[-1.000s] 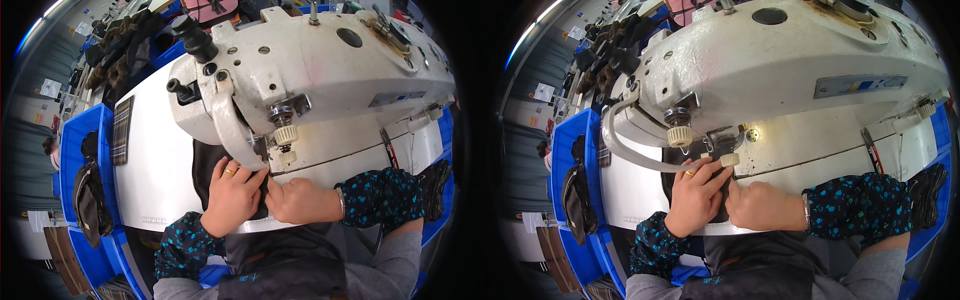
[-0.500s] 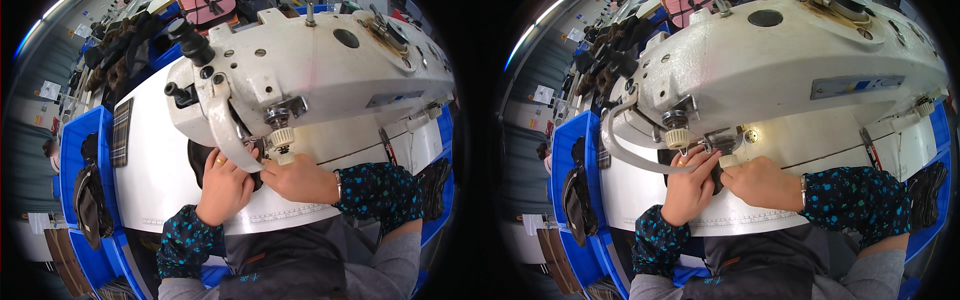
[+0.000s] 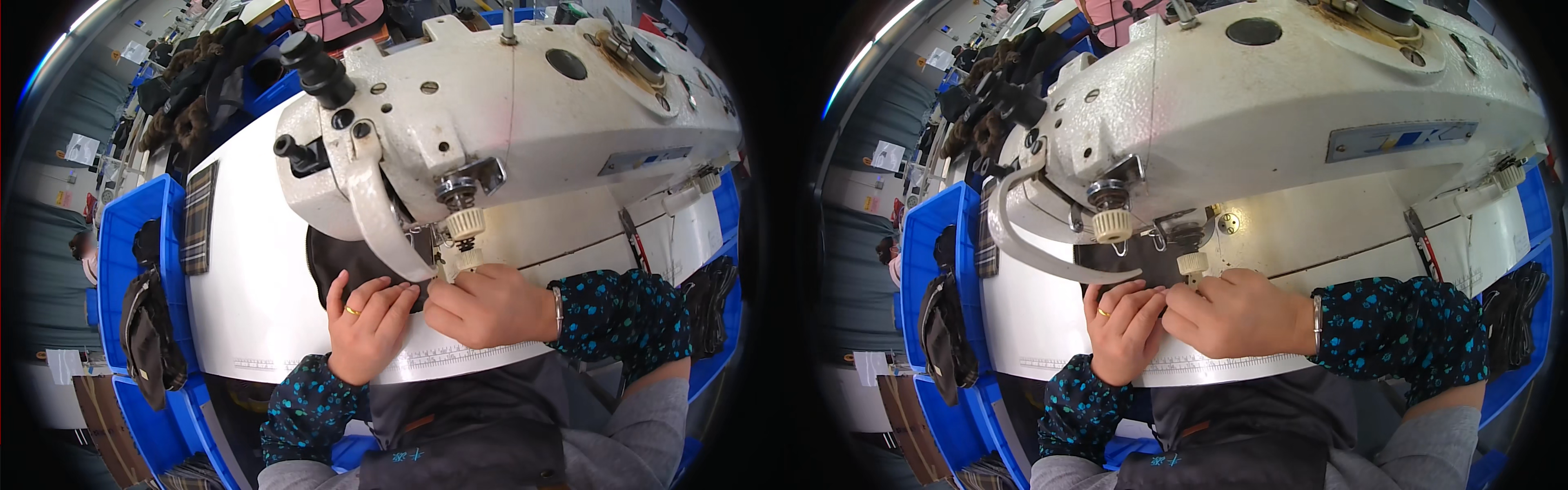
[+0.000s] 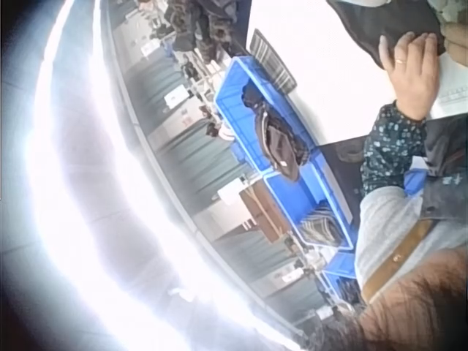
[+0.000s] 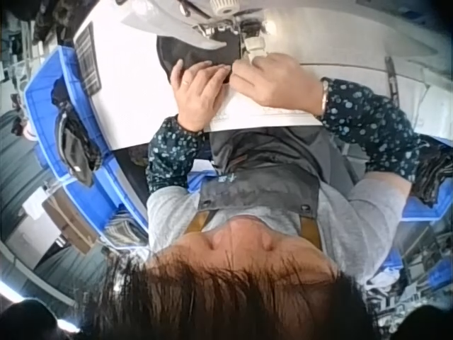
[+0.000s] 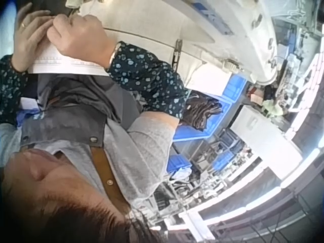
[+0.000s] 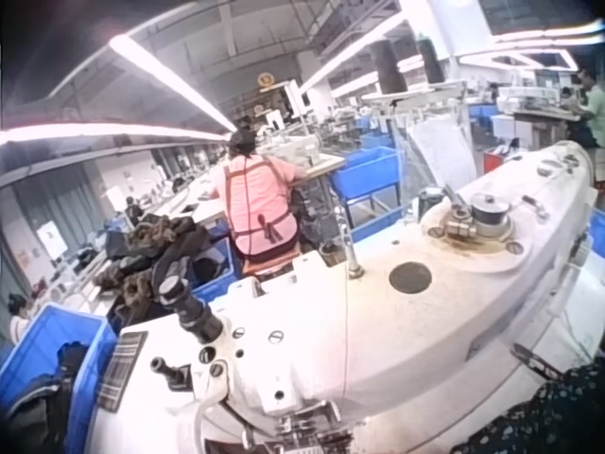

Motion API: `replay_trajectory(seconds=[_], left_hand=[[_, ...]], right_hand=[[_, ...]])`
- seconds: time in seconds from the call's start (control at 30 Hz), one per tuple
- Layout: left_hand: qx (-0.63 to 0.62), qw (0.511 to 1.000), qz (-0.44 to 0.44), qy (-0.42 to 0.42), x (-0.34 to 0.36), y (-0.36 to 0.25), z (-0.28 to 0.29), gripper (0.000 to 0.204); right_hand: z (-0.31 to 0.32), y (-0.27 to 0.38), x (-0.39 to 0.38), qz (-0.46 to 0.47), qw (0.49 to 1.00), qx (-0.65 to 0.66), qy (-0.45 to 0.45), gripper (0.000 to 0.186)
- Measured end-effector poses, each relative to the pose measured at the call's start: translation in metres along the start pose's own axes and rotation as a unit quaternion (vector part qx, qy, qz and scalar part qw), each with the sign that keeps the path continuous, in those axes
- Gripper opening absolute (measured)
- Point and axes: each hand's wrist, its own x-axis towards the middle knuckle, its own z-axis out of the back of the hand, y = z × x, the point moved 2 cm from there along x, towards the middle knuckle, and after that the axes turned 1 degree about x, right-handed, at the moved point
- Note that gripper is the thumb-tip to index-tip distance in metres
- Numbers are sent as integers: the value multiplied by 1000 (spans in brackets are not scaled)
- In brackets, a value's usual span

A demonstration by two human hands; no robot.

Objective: Sew a piece of plaid fabric onto a brown bag component using an industrial sewing machine.

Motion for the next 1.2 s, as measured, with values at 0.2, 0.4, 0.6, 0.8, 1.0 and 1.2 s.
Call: replay_trajectory(seconds=[0.2, 0.4, 0.6, 0.8, 1.0, 1.2], left_hand=[[-6, 1000, -27, 13, 1, -2, -1, 34], [-23, 996, -60, 60, 0, -1, -3, 35], [-18, 993, -77, 93, 13, 6, -2, 34], [-6, 992, -88, 86, 30, 19, -12, 40], [17, 994, -93, 51, 48, 33, -23, 40], [-1, 996, -39, 75, 52, 52, -42, 25]], right_hand=[[-10, 3, -7, 58, 997, -35, -25, 16], [-18, 9, -11, 51, 999, -10, 8, 17], [-22, 5, -10, 23, 999, -40, 4, 12], [-20, -4, -7, -55, 998, -35, 15, 9], [-28, -16, -13, -82, 980, -58, 171, 40], [-25, -21, -9, -90, 994, -30, 49, 11]])
